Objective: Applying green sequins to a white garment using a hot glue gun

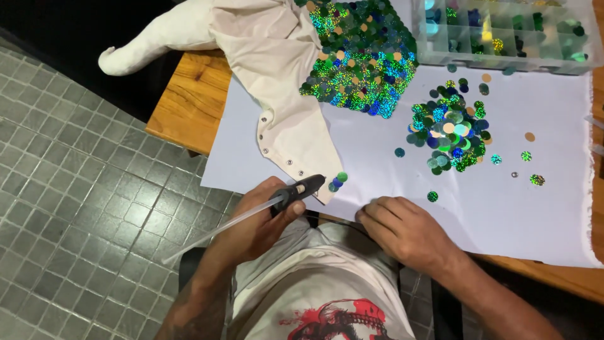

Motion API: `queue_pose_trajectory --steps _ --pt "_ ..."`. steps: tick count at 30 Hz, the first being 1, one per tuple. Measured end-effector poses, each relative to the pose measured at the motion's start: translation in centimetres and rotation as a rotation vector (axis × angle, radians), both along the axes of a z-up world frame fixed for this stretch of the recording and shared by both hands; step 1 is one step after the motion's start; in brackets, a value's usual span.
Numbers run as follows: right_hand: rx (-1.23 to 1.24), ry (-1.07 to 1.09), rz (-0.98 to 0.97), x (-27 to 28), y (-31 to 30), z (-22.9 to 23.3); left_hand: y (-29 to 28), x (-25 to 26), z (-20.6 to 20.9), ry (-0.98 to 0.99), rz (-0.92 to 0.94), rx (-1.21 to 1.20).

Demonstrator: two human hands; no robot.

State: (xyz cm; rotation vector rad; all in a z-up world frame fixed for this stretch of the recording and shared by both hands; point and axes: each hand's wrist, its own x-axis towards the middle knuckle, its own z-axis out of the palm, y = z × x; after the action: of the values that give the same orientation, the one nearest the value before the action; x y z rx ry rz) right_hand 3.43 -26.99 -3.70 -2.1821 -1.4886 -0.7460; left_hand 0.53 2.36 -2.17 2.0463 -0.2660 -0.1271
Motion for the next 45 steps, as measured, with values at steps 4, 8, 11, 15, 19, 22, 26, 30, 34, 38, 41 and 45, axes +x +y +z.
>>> queue_pose_trajectory --steps 4,8,11,15,19,22,26,30,34,38,41,45 --pt "0.058 0.063 -0.007 0.3 0.1 0.3 -0.4 0.5 0.3 0.022 -0.020 0.024" --pt "0.066 0.051 -0.016 0.1 0.3 0.3 -0.3 0.5 0.0 0.086 -0.028 0.052" --pt "0.079 0.061 -0.016 0.4 0.3 0.2 -0.2 0.6 0.2 0.108 -0.043 0.084" --pt "0.028 0.088 -0.010 0.7 0.1 0.0 -0.3 0.5 0.6 0.133 -0.047 0.073" --pt "0.016 0.148 0.017 1.6 -0.3 0.0 -0.4 0.5 0.6 0.143 -0.037 0.076" --pt "0.064 0.793 0.025 3.5 -0.7 2.3 -0.4 0.2 0.2 0.151 -0.023 0.077" --pt "0.176 1.065 -0.048 7.2 0.3 2.9 -0.5 0.2 -0.1 0.104 -0.016 0.069" --pt "0.263 1.185 -0.107 9.6 2.9 1.4 -0.2 0.1 -0.8 0.089 -0.015 0.060" --pt "0.323 1.243 -0.135 10.3 3.1 0.6 -1.0 0.1 -0.1 0.161 0.038 0.144" --pt "0.393 1.291 -0.106 10.6 2.4 -0.6 -1.6 0.1 0.5 0.155 0.044 0.202" --pt "0.413 1.301 -0.104 10.3 2.2 -1.3 -1.8 0.1 0.6 0.184 0.056 0.246" --pt "0.386 1.267 -0.089 10.2 2.3 -0.9 -2.5 0.2 2.0 0.181 0.061 0.303"
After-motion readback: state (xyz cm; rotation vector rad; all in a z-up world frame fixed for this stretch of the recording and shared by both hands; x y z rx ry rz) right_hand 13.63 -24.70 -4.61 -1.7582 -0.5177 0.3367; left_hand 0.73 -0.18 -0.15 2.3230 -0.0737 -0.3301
